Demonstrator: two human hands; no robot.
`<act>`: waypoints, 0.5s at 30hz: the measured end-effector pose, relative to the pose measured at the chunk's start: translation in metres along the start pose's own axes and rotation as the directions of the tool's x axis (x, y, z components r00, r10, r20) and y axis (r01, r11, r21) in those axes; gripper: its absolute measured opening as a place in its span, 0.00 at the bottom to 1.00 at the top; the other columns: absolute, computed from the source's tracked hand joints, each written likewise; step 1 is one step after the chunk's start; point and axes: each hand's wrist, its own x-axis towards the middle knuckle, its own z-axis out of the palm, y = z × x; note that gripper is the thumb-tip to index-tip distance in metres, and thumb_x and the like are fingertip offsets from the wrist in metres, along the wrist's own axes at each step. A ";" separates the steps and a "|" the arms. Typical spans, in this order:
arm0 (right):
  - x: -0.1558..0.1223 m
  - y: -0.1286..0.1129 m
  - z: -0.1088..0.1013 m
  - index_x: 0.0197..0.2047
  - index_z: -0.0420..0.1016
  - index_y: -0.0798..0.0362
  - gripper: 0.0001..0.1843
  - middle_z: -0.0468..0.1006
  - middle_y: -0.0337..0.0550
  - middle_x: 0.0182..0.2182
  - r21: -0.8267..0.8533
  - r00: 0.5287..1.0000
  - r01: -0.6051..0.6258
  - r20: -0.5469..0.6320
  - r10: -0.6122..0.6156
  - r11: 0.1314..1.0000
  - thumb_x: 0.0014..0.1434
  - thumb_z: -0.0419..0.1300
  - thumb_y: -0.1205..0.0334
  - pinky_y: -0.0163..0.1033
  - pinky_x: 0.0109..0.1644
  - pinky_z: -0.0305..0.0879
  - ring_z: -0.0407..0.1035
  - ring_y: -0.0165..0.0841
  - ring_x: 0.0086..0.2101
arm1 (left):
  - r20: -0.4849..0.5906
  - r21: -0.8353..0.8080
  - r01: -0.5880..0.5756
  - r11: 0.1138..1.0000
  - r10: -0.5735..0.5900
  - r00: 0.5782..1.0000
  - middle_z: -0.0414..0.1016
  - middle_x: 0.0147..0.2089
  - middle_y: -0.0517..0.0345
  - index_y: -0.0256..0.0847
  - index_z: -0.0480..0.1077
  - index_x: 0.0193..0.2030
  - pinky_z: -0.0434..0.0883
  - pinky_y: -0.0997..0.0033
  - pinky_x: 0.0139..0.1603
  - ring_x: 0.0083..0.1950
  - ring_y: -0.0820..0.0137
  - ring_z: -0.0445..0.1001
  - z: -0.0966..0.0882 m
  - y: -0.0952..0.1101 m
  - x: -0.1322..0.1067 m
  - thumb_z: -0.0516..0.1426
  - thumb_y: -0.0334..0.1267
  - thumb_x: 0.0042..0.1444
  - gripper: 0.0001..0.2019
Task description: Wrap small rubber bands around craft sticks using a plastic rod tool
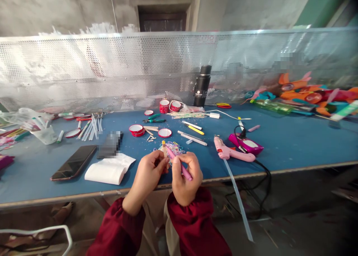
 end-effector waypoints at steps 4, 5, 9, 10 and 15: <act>0.000 0.000 0.000 0.38 0.72 0.50 0.05 0.76 0.38 0.32 0.001 1.000 0.003 0.024 -0.003 1.000 0.67 0.62 0.68 0.45 0.47 0.70 0.70 0.34 0.35 | -0.007 0.012 -0.013 1.000 0.013 1.000 0.73 0.28 0.61 0.41 0.70 0.32 0.65 0.74 0.32 0.29 0.72 0.69 0.000 0.001 0.000 0.59 0.46 0.66 0.14; 0.000 0.000 0.000 0.38 0.72 0.50 0.05 0.75 0.39 0.32 -0.001 1.000 -0.012 0.019 0.012 1.000 0.67 0.62 0.68 0.44 0.46 0.70 0.70 0.34 0.36 | -0.005 0.015 -0.011 1.000 0.011 1.000 0.73 0.28 0.61 0.41 0.70 0.32 0.64 0.74 0.32 0.29 0.72 0.69 0.000 0.000 0.000 0.59 0.46 0.66 0.14; 0.000 -0.001 0.000 0.38 0.72 0.50 0.05 0.76 0.39 0.32 0.020 1.000 -0.010 0.011 0.010 1.000 0.67 0.62 0.69 0.45 0.47 0.70 0.70 0.34 0.36 | -0.002 0.004 -0.001 1.000 0.001 1.000 0.73 0.28 0.61 0.40 0.71 0.32 0.65 0.74 0.32 0.29 0.72 0.69 0.000 -0.001 0.000 0.59 0.47 0.66 0.15; 0.000 -0.001 0.000 0.38 0.72 0.50 0.05 0.76 0.39 0.32 0.025 1.000 -0.003 0.020 0.002 1.000 0.67 0.62 0.69 0.45 0.48 0.70 0.70 0.34 0.36 | -0.004 0.002 -0.001 1.000 0.001 1.000 0.73 0.28 0.61 0.40 0.71 0.32 0.65 0.73 0.32 0.29 0.72 0.69 0.000 -0.001 0.000 0.59 0.47 0.66 0.15; 0.000 -0.001 0.000 0.38 0.72 0.50 0.05 0.76 0.39 0.32 0.017 1.000 -0.026 0.007 0.026 1.000 0.67 0.61 0.69 0.43 0.46 0.69 0.70 0.34 0.36 | -0.016 0.002 0.001 1.000 -0.001 1.000 0.73 0.27 0.61 0.41 0.71 0.32 0.65 0.73 0.32 0.29 0.71 0.69 0.000 -0.001 0.000 0.59 0.47 0.66 0.14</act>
